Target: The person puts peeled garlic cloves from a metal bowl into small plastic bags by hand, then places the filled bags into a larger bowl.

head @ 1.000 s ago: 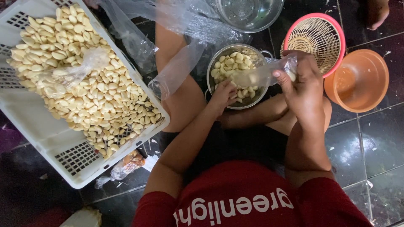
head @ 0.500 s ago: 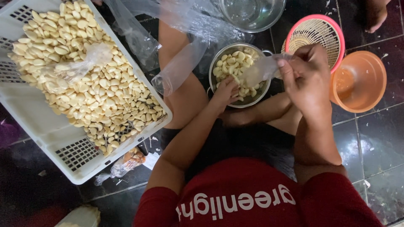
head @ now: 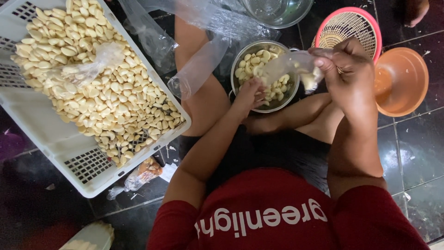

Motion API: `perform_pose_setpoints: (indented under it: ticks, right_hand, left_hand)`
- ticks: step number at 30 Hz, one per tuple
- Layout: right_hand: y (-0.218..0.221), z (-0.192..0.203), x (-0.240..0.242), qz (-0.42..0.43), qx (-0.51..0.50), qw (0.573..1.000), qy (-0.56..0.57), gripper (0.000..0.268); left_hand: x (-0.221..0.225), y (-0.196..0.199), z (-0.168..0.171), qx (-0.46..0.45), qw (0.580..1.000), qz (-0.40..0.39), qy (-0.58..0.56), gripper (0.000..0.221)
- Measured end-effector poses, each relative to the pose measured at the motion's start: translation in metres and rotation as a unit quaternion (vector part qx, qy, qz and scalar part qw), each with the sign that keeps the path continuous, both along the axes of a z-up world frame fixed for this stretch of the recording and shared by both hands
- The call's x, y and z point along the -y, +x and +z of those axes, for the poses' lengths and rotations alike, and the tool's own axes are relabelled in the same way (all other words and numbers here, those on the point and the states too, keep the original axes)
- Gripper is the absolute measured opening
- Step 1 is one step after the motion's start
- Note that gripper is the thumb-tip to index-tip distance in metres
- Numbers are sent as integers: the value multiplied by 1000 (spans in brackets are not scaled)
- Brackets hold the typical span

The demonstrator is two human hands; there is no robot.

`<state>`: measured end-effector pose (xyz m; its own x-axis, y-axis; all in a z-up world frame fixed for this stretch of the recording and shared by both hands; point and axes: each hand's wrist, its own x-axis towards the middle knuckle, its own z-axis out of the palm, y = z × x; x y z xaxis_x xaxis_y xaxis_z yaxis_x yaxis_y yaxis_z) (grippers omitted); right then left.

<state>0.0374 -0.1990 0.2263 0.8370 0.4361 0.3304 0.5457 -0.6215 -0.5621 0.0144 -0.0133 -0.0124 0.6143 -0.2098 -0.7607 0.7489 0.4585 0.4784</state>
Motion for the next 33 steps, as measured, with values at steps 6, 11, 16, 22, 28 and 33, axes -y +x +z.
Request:
perform_pose_setpoints:
  ticks: [6,11,16,22,28,33]
  right_hand:
    - [-9,4,14,-29,-25,998,51,17]
    - [-8,6,28,-80,-30,993,84,21]
    - [-7,14,23,-24,33,997,64,18]
    - [5,-8,14,-44,9,998,49,25]
    - [-6,-11,-9,-115,-130,981,83,18]
    - [-2,-36,10,-61,-134,979,142,22]
  left_hand:
    - [-1,2,-10,-17,998,66,-13,39]
    - [0,3,-9,-19,996,85,-6,29]
    - [-7,2,23,-15,998,60,-7,36]
    - [17,-29,1,-171,961,99,-192,80]
    - [44,-49,113,415,902,-117,-17,53]
    - [65,-35,110,237,953,-23,-188,59]
